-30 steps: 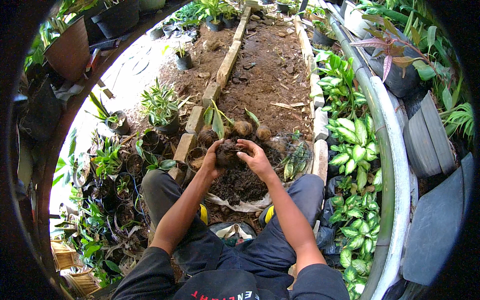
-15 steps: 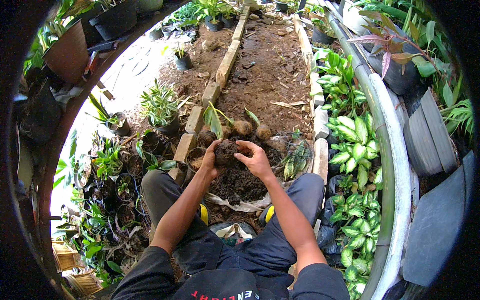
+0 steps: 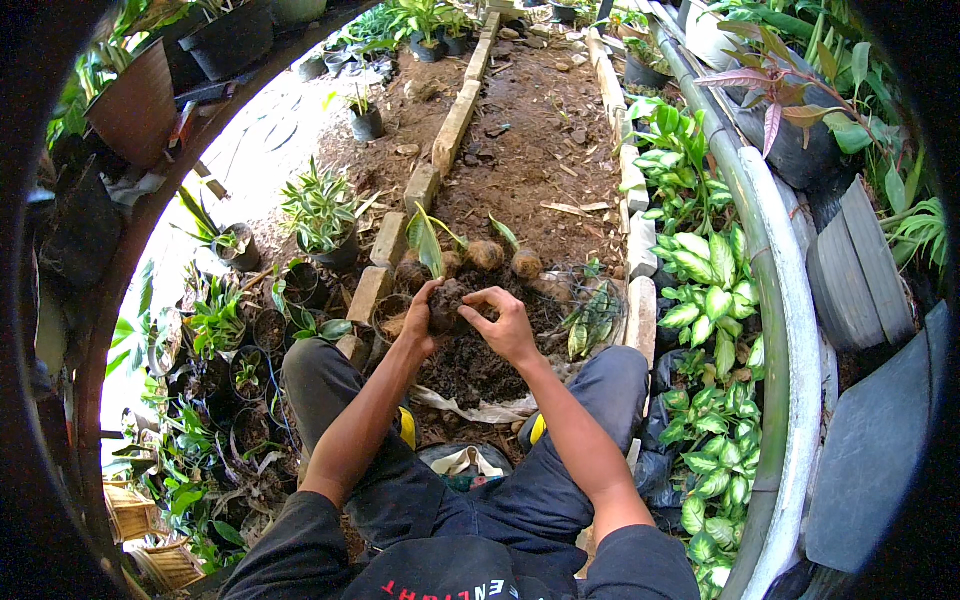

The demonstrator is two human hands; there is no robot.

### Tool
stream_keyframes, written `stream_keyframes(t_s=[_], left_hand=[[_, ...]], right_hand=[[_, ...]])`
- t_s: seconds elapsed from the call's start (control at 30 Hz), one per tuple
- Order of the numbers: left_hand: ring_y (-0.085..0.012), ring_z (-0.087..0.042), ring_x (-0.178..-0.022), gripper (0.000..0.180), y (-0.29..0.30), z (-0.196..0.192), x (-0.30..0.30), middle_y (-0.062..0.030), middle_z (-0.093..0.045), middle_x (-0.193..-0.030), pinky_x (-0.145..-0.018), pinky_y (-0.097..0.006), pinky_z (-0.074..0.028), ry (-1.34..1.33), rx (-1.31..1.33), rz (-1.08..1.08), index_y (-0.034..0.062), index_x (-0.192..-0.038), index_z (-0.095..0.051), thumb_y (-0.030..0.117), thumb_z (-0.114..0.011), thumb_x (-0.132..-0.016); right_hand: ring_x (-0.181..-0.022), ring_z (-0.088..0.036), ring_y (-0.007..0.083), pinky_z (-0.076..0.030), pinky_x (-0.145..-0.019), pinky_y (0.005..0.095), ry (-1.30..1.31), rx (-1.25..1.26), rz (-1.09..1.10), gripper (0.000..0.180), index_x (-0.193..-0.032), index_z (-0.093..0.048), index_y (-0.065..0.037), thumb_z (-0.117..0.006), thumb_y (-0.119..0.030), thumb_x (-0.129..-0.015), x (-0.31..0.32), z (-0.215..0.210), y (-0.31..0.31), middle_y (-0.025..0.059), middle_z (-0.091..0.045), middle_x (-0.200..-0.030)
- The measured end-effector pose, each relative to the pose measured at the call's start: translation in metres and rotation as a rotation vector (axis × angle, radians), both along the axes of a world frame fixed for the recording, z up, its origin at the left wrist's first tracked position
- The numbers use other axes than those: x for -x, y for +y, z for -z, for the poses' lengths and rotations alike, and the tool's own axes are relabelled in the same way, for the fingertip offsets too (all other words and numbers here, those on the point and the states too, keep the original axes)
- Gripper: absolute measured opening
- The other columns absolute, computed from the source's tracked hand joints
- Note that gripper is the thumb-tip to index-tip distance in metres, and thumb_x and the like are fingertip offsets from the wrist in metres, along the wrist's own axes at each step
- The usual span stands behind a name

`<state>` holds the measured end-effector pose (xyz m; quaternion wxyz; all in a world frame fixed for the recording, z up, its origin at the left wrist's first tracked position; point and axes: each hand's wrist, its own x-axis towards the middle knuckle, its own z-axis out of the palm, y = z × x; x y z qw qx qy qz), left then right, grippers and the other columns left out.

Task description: The person sits on the ground in a garden bed and repeatedly packs soil around small plants with their hands. They handle each plant individually, pressing soil into the root ball and around the base, then place the plants into the prepared bed.

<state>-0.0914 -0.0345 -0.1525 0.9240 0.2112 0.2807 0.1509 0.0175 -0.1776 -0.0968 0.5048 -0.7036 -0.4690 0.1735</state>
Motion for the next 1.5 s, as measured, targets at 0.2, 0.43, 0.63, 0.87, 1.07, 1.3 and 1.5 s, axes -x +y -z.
stream_keyframes(t_s=[0.2,0.43,0.63,0.87,1.07,1.3,1.5], left_hand=[[-0.0167,-0.069,-0.084,0.029,-0.011,-0.009,-0.003,-0.002,-0.071,-0.096,-0.075,-0.034,-0.058,0.099,-0.084,-0.02,0.0147,-0.106,-0.067,0.039,-0.062,-0.092],[-0.0169,-0.067,-0.086,0.039,-0.031,-0.008,-0.011,-0.0027,-0.069,-0.1,-0.077,-0.036,-0.054,0.147,-0.187,0.0,0.012,-0.113,-0.064,0.047,-0.06,-0.095],[-0.0199,-0.066,-0.095,0.063,-0.034,-0.024,-0.01,-0.0059,-0.067,-0.109,-0.08,-0.038,-0.056,0.256,-0.082,0.013,0.0128,-0.124,-0.058,0.066,-0.037,-0.098],[-0.0234,-0.06,-0.118,0.075,-0.028,-0.035,-0.013,-0.0106,-0.059,-0.133,-0.093,-0.043,-0.052,0.243,-0.091,0.144,0.0127,-0.142,-0.047,0.071,-0.032,-0.097],[-0.0326,-0.057,-0.122,0.077,-0.017,-0.035,-0.018,-0.0208,-0.051,-0.14,-0.097,-0.045,-0.048,0.536,-1.033,0.128,0.0091,-0.148,-0.038,0.067,-0.032,-0.098],[-0.038,-0.027,-0.146,0.084,-0.037,-0.038,-0.015,-0.0178,-0.031,-0.156,-0.119,-0.056,-0.016,0.33,-2.157,-0.089,0.0231,-0.149,-0.043,0.068,-0.063,-0.081],[-0.0368,-0.048,-0.133,0.045,-0.045,-0.022,-0.023,-0.0129,-0.056,-0.138,-0.111,-0.054,-0.038,0.116,-2.122,-0.263,0.0168,-0.122,-0.069,0.039,-0.074,-0.084]], right_hand=[[-0.104,-0.058,0.0118,-0.044,-0.085,0.0285,0.475,-0.139,0.241,0.045,-0.118,-0.067,-0.009,-0.049,-0.047,-0.103,0.0,0.021,0.015,0.0054,-0.065,-0.11],[-0.115,-0.056,0.0185,-0.039,-0.103,0.0323,0.667,-0.115,0.136,0.047,-0.121,-0.066,-0.004,-0.039,-0.041,-0.107,0.018,0.044,0.029,0.0064,-0.063,-0.121],[-0.109,-0.059,0.0182,-0.044,-0.098,0.0337,1.048,-0.002,0.2,0.041,-0.117,-0.068,-0.01,-0.044,-0.041,-0.104,0.016,0.056,0.028,0.0058,-0.064,-0.116],[-0.097,-0.067,0.0237,-0.056,-0.083,0.0429,1.568,-0.092,0.081,0.036,-0.114,-0.065,-0.013,-0.046,-0.041,-0.101,-0.005,0.063,0.027,0.0068,-0.068,-0.109],[-0.104,-0.066,0.0319,-0.051,-0.091,0.0571,1.841,-0.252,-0.128,0.04,-0.118,-0.062,-0.018,-0.036,-0.043,-0.1,-0.036,0.057,0.019,0.0106,-0.069,-0.115],[-0.099,-0.066,0.0258,-0.054,-0.093,0.0431,1.813,-0.288,-0.094,0.035,-0.113,-0.062,-0.012,-0.042,-0.038,-0.1,-0.024,0.053,0.021,0.0067,-0.068,-0.112],[-0.099,-0.067,0.0223,-0.057,-0.087,0.0413,1.744,-0.234,-0.128,0.038,-0.122,-0.062,-0.012,-0.043,-0.038,-0.102,-0.02,0.066,0.019,0.0086,-0.067,-0.114]])
